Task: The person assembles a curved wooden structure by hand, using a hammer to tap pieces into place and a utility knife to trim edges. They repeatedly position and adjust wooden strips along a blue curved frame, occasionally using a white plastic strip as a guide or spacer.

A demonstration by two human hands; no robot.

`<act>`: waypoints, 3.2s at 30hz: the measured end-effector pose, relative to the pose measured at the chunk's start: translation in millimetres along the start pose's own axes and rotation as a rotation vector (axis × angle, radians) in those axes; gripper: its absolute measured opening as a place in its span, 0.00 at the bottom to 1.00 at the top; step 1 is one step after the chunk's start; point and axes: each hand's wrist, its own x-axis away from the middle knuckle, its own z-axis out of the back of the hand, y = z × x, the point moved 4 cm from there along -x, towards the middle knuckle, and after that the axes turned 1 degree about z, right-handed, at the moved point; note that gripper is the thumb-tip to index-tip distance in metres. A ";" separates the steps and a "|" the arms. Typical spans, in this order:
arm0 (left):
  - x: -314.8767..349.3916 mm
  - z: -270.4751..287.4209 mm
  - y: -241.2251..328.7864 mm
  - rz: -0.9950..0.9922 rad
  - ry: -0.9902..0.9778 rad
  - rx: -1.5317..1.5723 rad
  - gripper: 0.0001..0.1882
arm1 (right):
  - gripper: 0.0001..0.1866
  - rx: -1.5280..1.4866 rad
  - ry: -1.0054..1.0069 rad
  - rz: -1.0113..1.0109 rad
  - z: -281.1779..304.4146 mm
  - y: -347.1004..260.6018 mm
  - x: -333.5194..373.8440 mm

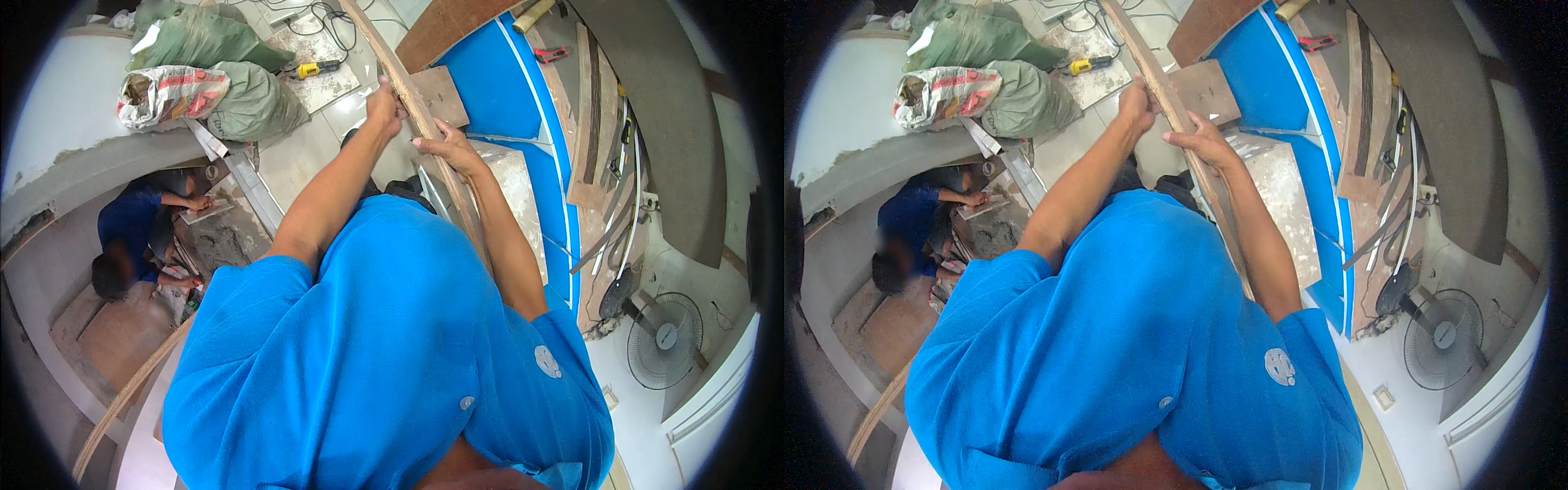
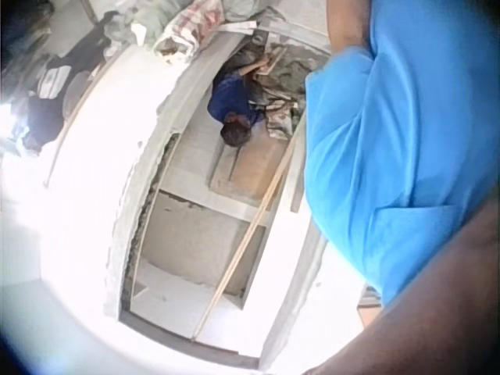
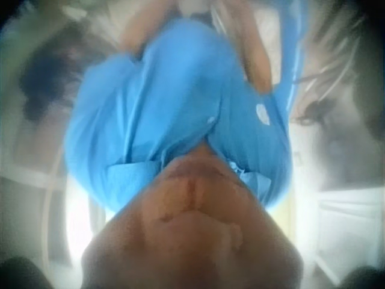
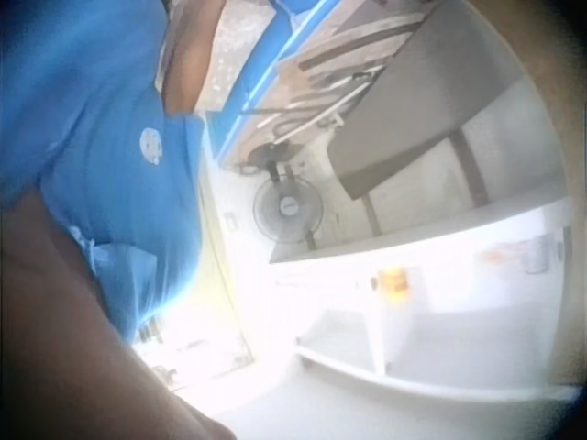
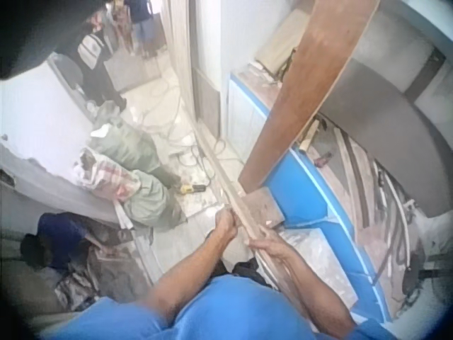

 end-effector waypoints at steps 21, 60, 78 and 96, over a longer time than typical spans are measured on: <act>12.4 0.5 20.1 0.073 -0.158 0.163 0.34 | 0.31 -0.257 -0.166 -0.162 23.7 -1.1 4.3; 8.6 -81.2 -31.3 0.333 -0.408 0.280 0.44 | 0.37 0.718 0.616 0.104 38.0 71.9 158.9; -62.2 -58.6 138.2 -0.089 -0.842 -0.051 0.28 | 0.29 0.730 1.034 0.229 49.4 130.2 181.6; -181.3 -54.5 197.6 0.267 -0.118 -0.108 0.38 | 0.14 0.931 0.944 0.014 47.1 72.6 150.9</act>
